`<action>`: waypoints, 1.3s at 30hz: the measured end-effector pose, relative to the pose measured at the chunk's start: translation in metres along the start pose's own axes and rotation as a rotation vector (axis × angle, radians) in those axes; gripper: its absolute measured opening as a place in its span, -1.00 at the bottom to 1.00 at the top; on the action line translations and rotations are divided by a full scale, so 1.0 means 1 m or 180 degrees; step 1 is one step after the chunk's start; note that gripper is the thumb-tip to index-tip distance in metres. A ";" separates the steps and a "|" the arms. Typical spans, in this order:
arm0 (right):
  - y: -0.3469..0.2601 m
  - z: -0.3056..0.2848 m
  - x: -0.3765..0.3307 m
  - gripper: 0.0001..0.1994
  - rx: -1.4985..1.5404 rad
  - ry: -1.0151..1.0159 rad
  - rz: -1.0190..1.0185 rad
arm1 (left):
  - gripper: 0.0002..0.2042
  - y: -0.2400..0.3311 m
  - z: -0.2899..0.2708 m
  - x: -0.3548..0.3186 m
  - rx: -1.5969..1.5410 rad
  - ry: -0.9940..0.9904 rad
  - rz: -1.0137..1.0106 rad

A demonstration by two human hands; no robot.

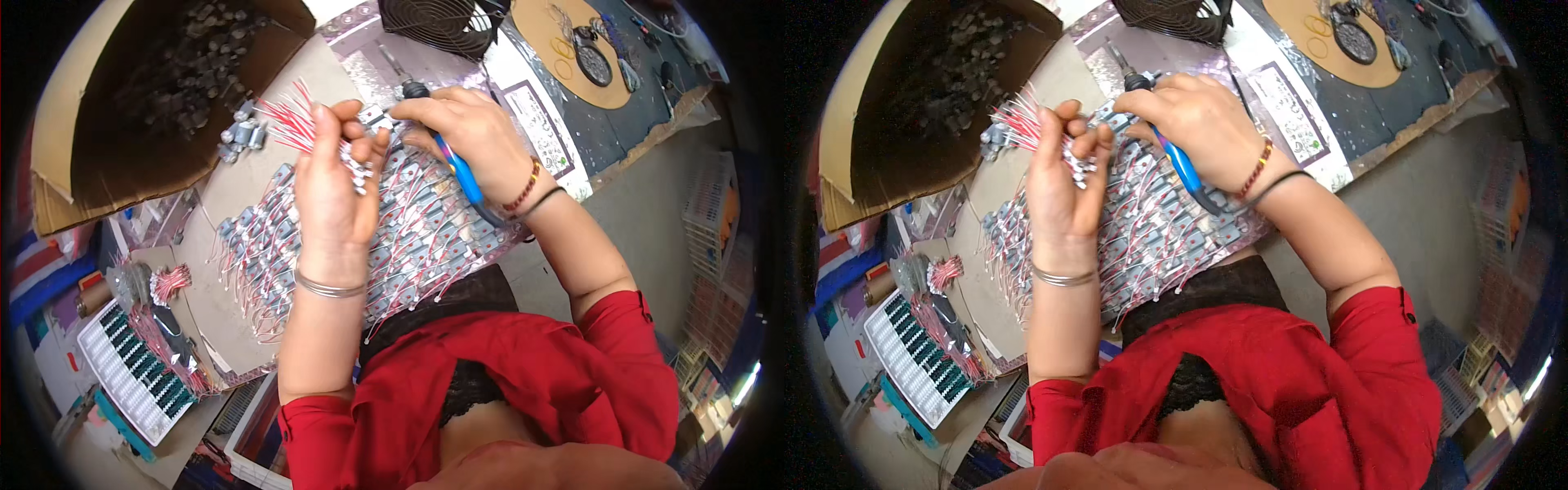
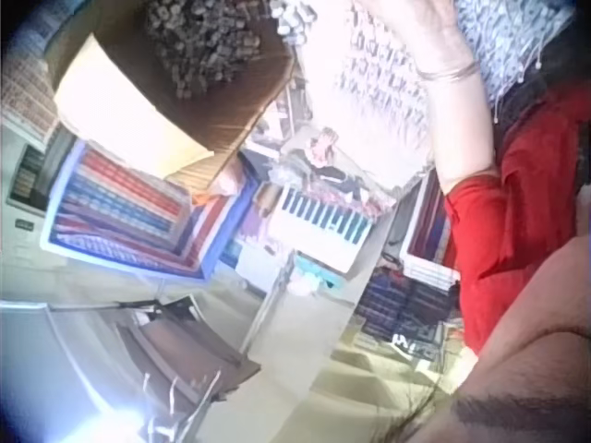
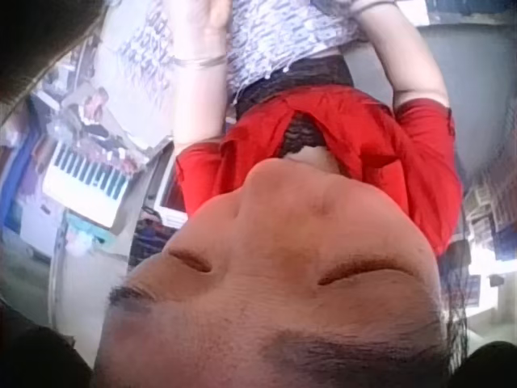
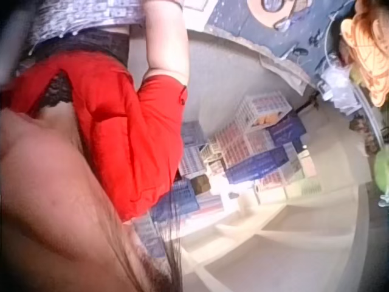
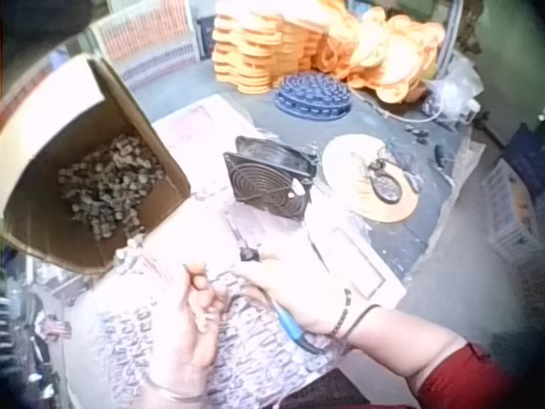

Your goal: Soldering wires to electronic strips and assembling small plastic components into a tray.

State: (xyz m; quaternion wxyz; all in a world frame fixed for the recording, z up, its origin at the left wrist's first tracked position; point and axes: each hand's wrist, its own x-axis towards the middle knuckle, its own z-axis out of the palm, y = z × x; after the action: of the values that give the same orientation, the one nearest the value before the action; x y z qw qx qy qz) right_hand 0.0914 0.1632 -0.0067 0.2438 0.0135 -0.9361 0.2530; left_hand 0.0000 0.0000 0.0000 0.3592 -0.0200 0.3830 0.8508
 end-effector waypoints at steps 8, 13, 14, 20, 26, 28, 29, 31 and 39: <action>-0.057 0.005 -0.019 -0.71 0.1672 0.0510 0.0824 | -0.61 -0.029 0.021 -0.024 -0.0076 0.0681 -0.0019; -0.056 0.002 -0.017 -0.73 0.1695 0.0536 0.1011 | -0.61 -0.031 0.017 -0.021 -0.0081 0.0564 0.0129; -0.056 0.004 -0.016 -0.73 0.1763 0.0505 0.1056 | -0.62 -0.030 0.020 -0.022 -0.0030 0.0528 0.0117; -0.051 0.005 -0.022 -0.71 0.1835 0.0655 0.1195 | -0.68 -0.033 -0.001 -0.011 -0.0305 0.0616 0.0537; -0.040 0.001 -0.032 -0.71 0.2096 0.1195 0.1399 | -0.80 -0.013 -0.005 -0.014 -0.0788 0.0893 0.0361; -0.040 0.002 -0.030 -0.70 0.2075 0.1268 0.1334 | -0.76 -0.013 0.005 -0.019 -0.0619 0.0752 0.0161; -0.040 0.002 -0.030 -0.70 0.2063 0.1306 0.1302 | -0.76 -0.014 0.011 -0.021 -0.0607 0.0646 0.0084; -0.042 0.004 -0.030 -0.72 0.2104 0.1237 0.1342 | -0.75 -0.016 0.016 -0.023 -0.0588 0.0434 -0.0074; -0.034 -0.011 -0.027 -0.74 0.1491 0.0854 0.0832 | -0.79 -0.011 0.010 -0.022 0.0680 0.0230 -0.0289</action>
State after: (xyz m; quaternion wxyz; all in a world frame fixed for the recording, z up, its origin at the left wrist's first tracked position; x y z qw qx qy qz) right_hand 0.1247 0.1362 0.0052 0.3209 -0.0848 -0.8055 0.4909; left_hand 0.0258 -0.0017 0.0071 0.3835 -0.0295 0.4830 0.7867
